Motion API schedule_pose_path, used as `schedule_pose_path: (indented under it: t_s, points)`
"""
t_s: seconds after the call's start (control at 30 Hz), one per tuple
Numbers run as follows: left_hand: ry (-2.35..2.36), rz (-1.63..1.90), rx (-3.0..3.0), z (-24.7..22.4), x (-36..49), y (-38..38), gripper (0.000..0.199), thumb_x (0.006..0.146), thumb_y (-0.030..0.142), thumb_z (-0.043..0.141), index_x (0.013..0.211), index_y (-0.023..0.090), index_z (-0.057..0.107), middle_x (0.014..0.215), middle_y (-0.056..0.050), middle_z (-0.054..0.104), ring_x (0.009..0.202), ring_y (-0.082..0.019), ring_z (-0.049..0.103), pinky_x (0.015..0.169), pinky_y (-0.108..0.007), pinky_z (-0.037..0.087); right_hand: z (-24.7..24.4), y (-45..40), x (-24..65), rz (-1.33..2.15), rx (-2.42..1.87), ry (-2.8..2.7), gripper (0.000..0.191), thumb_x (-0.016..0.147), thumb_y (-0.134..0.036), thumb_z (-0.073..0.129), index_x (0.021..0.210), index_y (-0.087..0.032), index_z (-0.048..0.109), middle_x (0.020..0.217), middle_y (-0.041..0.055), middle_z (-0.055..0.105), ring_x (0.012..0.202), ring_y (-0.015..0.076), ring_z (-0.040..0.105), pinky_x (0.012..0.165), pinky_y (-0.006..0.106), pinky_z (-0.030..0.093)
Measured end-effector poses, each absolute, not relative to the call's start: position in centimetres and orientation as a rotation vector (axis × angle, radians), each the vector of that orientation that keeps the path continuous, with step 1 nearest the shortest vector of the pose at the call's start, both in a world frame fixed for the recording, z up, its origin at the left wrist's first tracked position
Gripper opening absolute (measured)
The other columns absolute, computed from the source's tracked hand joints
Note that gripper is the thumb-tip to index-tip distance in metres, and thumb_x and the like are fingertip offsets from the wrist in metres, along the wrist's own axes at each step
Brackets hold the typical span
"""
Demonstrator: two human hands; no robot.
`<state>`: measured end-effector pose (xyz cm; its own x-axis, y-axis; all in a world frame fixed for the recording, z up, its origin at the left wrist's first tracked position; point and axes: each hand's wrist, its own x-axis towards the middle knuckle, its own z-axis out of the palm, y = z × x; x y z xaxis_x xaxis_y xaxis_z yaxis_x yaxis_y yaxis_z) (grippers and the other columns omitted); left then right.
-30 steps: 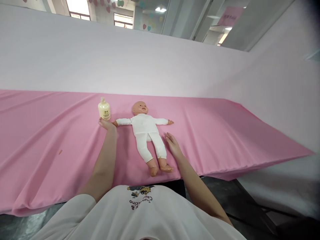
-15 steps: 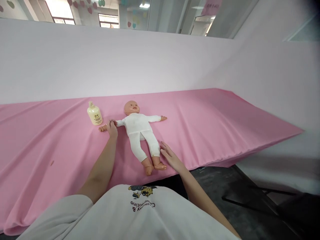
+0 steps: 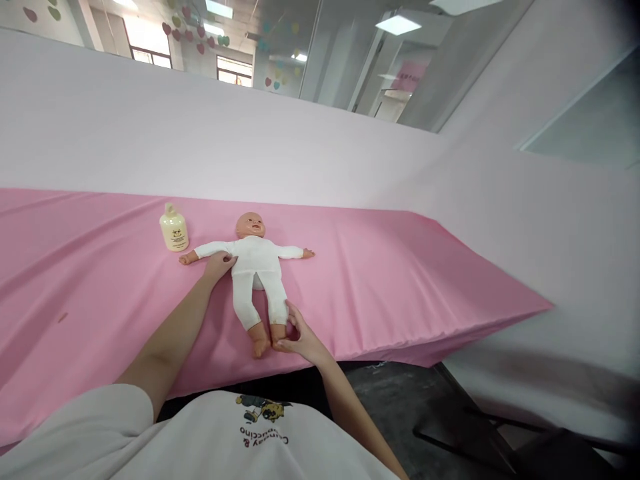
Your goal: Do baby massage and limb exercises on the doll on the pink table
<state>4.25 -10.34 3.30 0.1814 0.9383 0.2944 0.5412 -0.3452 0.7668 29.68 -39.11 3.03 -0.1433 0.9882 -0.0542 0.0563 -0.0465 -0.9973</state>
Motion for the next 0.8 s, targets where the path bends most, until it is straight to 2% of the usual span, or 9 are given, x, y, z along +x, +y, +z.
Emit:
schedule_pose_path:
  t_s: [0.1, 0.2, 0.3, 0.4, 0.5, 0.57, 0.67, 0.73, 0.8]
  points:
    - [1.493, 1.022, 1.978, 3.2, 4.0, -10.0, 0.03, 0.078, 0.051, 0.072, 0.077, 0.022, 0.064, 0.089, -0.009, 0.071, 0.09, -0.029, 0.064, 0.091, -0.041, 0.051, 2.6, -39.1, 29.8, 1.31, -1.196, -1.326, 0.122, 0.069, -0.042, 0.093, 0.165, -0.031, 0.018, 0.157, 0.0125, 0.048, 0.152, 0.0285, 0.042, 0.128, 0.049, 0.032]
    - [1.613, 0.984, 1.942, 3.1, 3.7, -9.6, 0.046, 0.074, 0.056, 0.079, 0.095, 0.017, 0.065, 0.107, -0.018, 0.072, 0.11, -0.039, 0.066, 0.103, -0.051, 0.049, 2.4, -39.0, 29.9, 1.28, -1.178, -1.327, 0.122, 0.069, -0.039, 0.093, 0.165, -0.031, 0.019, 0.151, 0.0118, 0.053, 0.148, 0.0275, 0.046, 0.127, 0.048, 0.032]
    - [1.616, 1.109, 1.825, 2.8, 3.5, -9.1, 0.073, 0.067, 0.05, 0.089, 0.12, 0.01, 0.057, 0.138, -0.027, 0.058, 0.137, -0.046, 0.052, 0.118, -0.056, 0.04, 2.1, -38.5, 30.1, 1.316, -1.079, -1.234, 0.125, 0.066, -0.036, 0.094, 0.164, -0.035, 0.015, 0.153, 0.0114, 0.05, 0.14, 0.0263, 0.054, 0.12, 0.047, 0.041]
    - [1.401, 1.332, 1.694, 2.2, 3.4, -8.6, 0.094, 0.063, 0.038, 0.094, 0.138, 0.01, 0.044, 0.16, -0.028, 0.035, 0.156, -0.043, 0.028, 0.13, -0.055, 0.022, 1.9, -37.9, 30.9, 1.378, -1.014, -1.079, 0.127, 0.061, -0.028, 0.094, 0.161, -0.041, 0.016, 0.15, 0.0076, 0.054, 0.121, 0.0229, 0.066, 0.105, 0.042, 0.054]
    - [1.182, 1.468, 1.578, 1.9, 3.5, -8.5, 0.097, 0.068, 0.027, 0.092, 0.145, 0.013, 0.035, 0.16, -0.025, 0.036, 0.158, -0.036, 0.026, 0.131, -0.053, 0.022, 2.4, -37.4, 32.2, 1.463, -0.973, -0.936, 0.114, 0.062, -0.02, 0.089, 0.156, -0.039, 0.029, 0.141, 0.0034, 0.063, 0.115, 0.0215, 0.07, 0.101, 0.038, 0.057]
    - [1.094, 1.5, 1.558, 2.0, 3.6, -8.7, 0.09, 0.073, 0.024, 0.086, 0.146, 0.017, 0.033, 0.157, -0.022, 0.043, 0.154, -0.03, 0.037, 0.126, -0.048, 0.033, 3.2, -36.6, 33.1, 1.584, -0.945, -0.879, 0.09, 0.067, -0.023, 0.084, 0.147, -0.031, 0.045, 0.131, 0.0046, 0.07, 0.108, 0.0227, 0.073, 0.1, 0.04, 0.058]
    - [0.942, 1.558, 1.45, 2.3, 3.9, -8.8, 0.083, 0.076, 0.022, 0.081, 0.144, 0.022, 0.034, 0.153, -0.019, 0.049, 0.146, -0.025, 0.051, 0.119, -0.042, 0.044, 4.9, -34.4, 34.2, 1.825, -0.994, -0.804, 0.049, 0.074, -0.033, 0.075, 0.12, -0.017, 0.064, 0.109, 0.0117, 0.077, 0.09, 0.0241, 0.075, 0.089, 0.04, 0.062]
    - [0.875, 1.596, 1.324, 2.4, 4.0, -8.7, 0.077, 0.075, 0.023, 0.081, 0.139, 0.023, 0.037, 0.147, -0.017, 0.054, 0.137, -0.024, 0.059, 0.116, -0.042, 0.048, 6.3, -32.3, 34.4, 1.941, -1.061, -0.773, 0.036, 0.078, -0.037, 0.07, 0.105, -0.014, 0.068, 0.096, 0.0135, 0.077, 0.08, 0.0225, 0.073, 0.081, 0.037, 0.063]
    - [0.925, 1.621, 1.228, 2.2, 4.1, -8.4, 0.068, 0.076, 0.024, 0.08, 0.132, 0.023, 0.041, 0.138, -0.015, 0.06, 0.127, -0.025, 0.064, 0.112, -0.043, 0.051, 7.7, -29.9, 34.3, 2.001, -1.061, -0.798, 0.034, 0.083, -0.041, 0.064, 0.102, -0.014, 0.067, 0.087, 0.0101, 0.074, 0.072, 0.0189, 0.07, 0.076, 0.034, 0.063]
